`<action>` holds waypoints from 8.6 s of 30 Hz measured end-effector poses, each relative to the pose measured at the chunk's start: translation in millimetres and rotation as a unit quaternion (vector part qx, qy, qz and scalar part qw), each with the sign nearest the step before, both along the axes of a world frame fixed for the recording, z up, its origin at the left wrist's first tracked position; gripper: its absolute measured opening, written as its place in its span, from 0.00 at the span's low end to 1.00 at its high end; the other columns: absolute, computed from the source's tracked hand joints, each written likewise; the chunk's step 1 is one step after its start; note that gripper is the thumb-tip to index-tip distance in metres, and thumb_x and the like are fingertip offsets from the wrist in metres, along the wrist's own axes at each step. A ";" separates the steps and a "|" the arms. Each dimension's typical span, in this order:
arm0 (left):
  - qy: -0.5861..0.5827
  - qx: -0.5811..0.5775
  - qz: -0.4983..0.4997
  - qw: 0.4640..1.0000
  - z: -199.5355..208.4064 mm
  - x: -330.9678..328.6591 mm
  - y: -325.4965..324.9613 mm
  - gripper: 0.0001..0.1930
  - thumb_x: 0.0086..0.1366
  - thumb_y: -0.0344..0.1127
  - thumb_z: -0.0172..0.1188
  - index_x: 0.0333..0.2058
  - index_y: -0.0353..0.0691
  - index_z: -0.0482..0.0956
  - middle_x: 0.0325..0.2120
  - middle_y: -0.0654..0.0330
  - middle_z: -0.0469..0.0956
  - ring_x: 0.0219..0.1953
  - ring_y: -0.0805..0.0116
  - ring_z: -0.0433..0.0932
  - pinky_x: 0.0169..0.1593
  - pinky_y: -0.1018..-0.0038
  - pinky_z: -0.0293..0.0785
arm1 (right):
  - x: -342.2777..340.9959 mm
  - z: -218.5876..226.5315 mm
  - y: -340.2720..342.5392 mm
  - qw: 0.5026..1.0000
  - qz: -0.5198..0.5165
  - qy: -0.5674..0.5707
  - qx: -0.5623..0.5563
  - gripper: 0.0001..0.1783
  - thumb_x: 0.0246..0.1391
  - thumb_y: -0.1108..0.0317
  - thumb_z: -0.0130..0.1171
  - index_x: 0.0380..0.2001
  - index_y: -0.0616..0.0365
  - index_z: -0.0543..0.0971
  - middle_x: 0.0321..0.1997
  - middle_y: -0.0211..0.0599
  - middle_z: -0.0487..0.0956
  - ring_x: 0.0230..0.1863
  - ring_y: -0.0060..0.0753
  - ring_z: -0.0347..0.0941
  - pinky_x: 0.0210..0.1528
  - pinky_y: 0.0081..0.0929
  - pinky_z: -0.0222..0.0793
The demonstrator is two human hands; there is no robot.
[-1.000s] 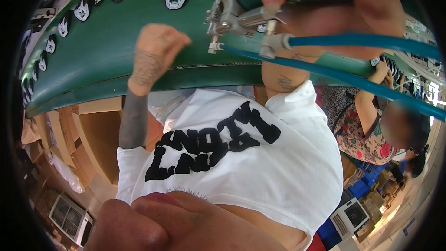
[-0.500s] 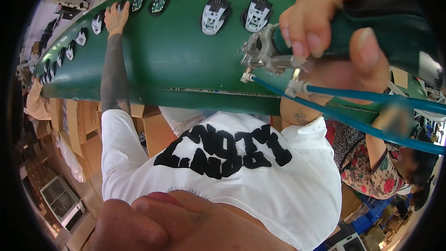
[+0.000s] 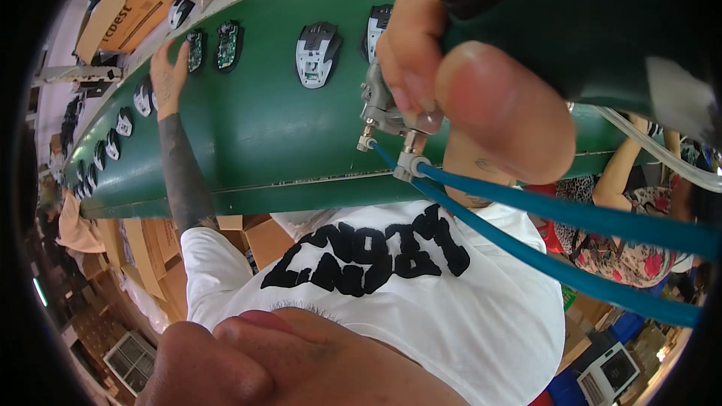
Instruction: Assembling computer mice components using a pneumatic screwdriver on a factory production line.
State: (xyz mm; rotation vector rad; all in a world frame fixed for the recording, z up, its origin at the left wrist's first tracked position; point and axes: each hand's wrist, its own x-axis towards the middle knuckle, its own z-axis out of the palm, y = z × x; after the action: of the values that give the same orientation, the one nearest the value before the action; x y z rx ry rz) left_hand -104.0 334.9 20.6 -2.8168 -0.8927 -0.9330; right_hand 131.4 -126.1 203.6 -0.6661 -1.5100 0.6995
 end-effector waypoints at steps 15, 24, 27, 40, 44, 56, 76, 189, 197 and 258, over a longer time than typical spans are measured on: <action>0.063 -0.107 0.143 0.982 -3.8 318.3 45.3 0.42 0.50 0.64 0.61 0.55 0.38 0.67 0.52 0.43 0.70 0.55 0.45 0.68 0.54 0.53 0.65 | -25.5 -21.1 24.0 0.947 -0.201 0.245 0.056 0.28 0.37 0.67 0.70 0.38 0.64 0.65 0.16 0.33 0.69 0.17 0.21 0.64 0.19 0.16 0.58; 0.168 0.089 0.041 0.981 18.7 254.9 23.3 0.37 0.48 0.63 0.65 0.54 0.51 0.72 0.43 0.49 0.76 0.44 0.50 0.76 0.46 0.60 0.72 | -38.3 -10.6 22.3 0.930 -0.238 0.279 0.008 0.27 0.38 0.68 0.68 0.39 0.63 0.65 0.17 0.31 0.68 0.17 0.20 0.63 0.20 0.16 0.59; 0.035 0.143 -0.038 0.988 35.2 191.6 -9.2 0.37 0.49 0.62 0.65 0.54 0.48 0.73 0.38 0.48 0.77 0.42 0.49 0.76 0.43 0.62 0.73 | -45.1 -7.3 21.1 0.929 -0.250 0.272 0.006 0.28 0.40 0.64 0.69 0.41 0.64 0.65 0.17 0.31 0.67 0.17 0.23 0.64 0.19 0.19 0.61; -0.056 0.054 0.269 0.960 1.2 -189.9 -75.1 0.39 0.46 0.58 0.71 0.50 0.33 0.75 0.48 0.45 0.75 0.52 0.49 0.71 0.57 0.61 0.64 | -30.0 -10.2 15.0 0.990 -0.026 0.134 0.020 0.24 0.59 0.59 0.48 0.53 0.63 0.63 0.26 0.37 0.69 0.26 0.31 0.66 0.34 0.32 0.61; -0.168 -0.049 0.184 0.967 6.6 -120.6 -114.1 0.34 0.47 0.56 0.71 0.44 0.33 0.78 0.43 0.49 0.77 0.48 0.51 0.72 0.53 0.61 0.66 | -37.8 -10.8 17.8 0.985 -0.033 0.159 0.050 0.22 0.59 0.63 0.46 0.53 0.65 0.64 0.26 0.38 0.69 0.26 0.32 0.66 0.34 0.33 0.62; 0.005 -0.016 0.127 0.992 -48.5 23.0 -118.5 0.40 0.49 0.68 0.62 0.45 0.33 0.77 0.45 0.49 0.76 0.50 0.51 0.71 0.54 0.61 0.66 | -14.8 0.9 13.0 0.999 0.024 0.048 -0.008 0.24 0.63 0.54 0.44 0.56 0.55 0.62 0.29 0.31 0.68 0.30 0.28 0.66 0.40 0.32 0.58; 0.051 -0.004 -0.035 0.998 -33.1 115.4 -12.8 0.27 0.56 0.49 0.58 0.48 0.34 0.75 0.50 0.44 0.73 0.54 0.47 0.70 0.58 0.62 0.65 | -39.3 -5.4 25.6 0.953 -0.132 0.273 -0.005 0.29 0.49 0.57 0.68 0.45 0.61 0.64 0.19 0.40 0.70 0.20 0.33 0.68 0.27 0.28 0.67; -0.454 -0.832 -0.237 0.213 15.6 36.8 -212.0 0.25 0.67 0.50 0.49 0.57 0.41 0.67 0.52 0.49 0.70 0.51 0.48 0.72 0.54 0.57 0.71 | -22.4 -13.0 41.3 0.990 0.037 0.096 0.100 0.29 0.58 0.47 0.44 0.54 0.55 0.70 0.38 0.39 0.73 0.39 0.36 0.68 0.47 0.40 0.55; -0.394 -0.829 -0.303 0.257 11.6 28.7 -243.1 0.29 0.65 0.46 0.47 0.62 0.41 0.58 0.57 0.46 0.64 0.51 0.49 0.72 0.52 0.56 0.72 | -57.4 -30.7 62.8 0.967 -0.076 0.158 0.184 0.22 0.63 0.51 0.47 0.53 0.51 0.64 0.27 0.33 0.71 0.26 0.35 0.69 0.38 0.37 0.63; -0.334 -0.808 -0.301 0.382 17.4 12.4 -233.5 0.29 0.65 0.44 0.48 0.62 0.41 0.58 0.53 0.51 0.69 0.51 0.54 0.74 0.51 0.63 0.75 | -53.5 -5.1 55.3 0.996 -0.029 0.032 0.079 0.27 0.59 0.45 0.45 0.53 0.52 0.68 0.34 0.34 0.72 0.35 0.33 0.70 0.44 0.36 0.60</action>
State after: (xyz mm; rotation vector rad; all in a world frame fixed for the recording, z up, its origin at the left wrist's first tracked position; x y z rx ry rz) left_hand -91.6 101.4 38.0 -4.6616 -1.1562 -2.5538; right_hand 77.9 -70.8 198.5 -0.5612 -1.4641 0.5458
